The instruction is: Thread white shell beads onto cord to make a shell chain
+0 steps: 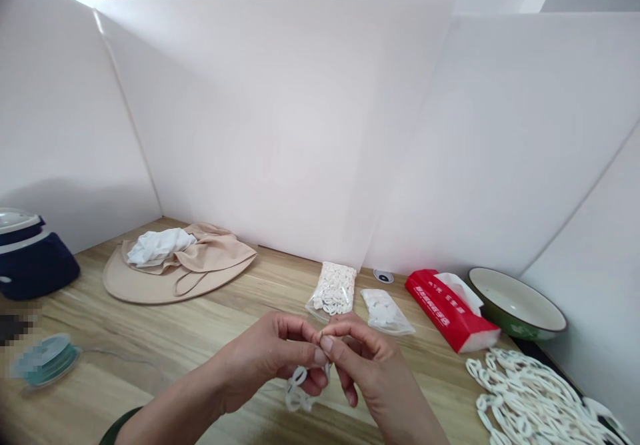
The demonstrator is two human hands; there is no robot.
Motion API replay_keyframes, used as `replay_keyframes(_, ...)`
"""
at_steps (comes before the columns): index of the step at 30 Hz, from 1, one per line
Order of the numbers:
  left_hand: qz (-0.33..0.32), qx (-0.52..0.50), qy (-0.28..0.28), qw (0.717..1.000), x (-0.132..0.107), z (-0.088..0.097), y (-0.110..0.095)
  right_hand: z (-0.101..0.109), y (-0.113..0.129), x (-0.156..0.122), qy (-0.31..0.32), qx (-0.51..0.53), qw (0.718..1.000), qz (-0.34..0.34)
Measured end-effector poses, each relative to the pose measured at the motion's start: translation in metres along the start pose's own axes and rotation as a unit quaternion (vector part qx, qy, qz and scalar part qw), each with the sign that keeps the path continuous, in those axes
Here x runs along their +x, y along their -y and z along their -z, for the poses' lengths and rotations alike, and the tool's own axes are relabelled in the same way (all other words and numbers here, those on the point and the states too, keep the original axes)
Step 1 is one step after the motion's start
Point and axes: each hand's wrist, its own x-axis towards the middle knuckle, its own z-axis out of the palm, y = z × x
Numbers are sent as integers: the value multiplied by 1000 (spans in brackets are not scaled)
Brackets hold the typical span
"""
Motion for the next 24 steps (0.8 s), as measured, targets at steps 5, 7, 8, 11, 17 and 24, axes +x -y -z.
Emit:
replay_keyframes(5, 14, -70, 34, 997, 2, 3, 3, 0, 0, 0, 11, 73, 994, -81)
replay_keyframes(7, 7, -71, 29, 997, 1, 2, 3, -1, -2, 0, 21, 107, 989, -97)
replay_keyframes(8, 0, -68, 25, 997, 1, 1, 3, -1, -3, 1, 24, 124, 987, -103)
replay_keyframes(11, -19, -54, 9, 998, 1, 0, 2, -1, -4, 2, 28, 167, 979, -115)
replay_keyframes(17, -44, -16, -37, 998, 1, -1, -1, 6, 2, 0, 26, 84, 993, -75)
replay_keyframes(24, -68, 15, -67, 995, 4, -4, 1, -1, 4, -2, -20, -39, 998, -44)
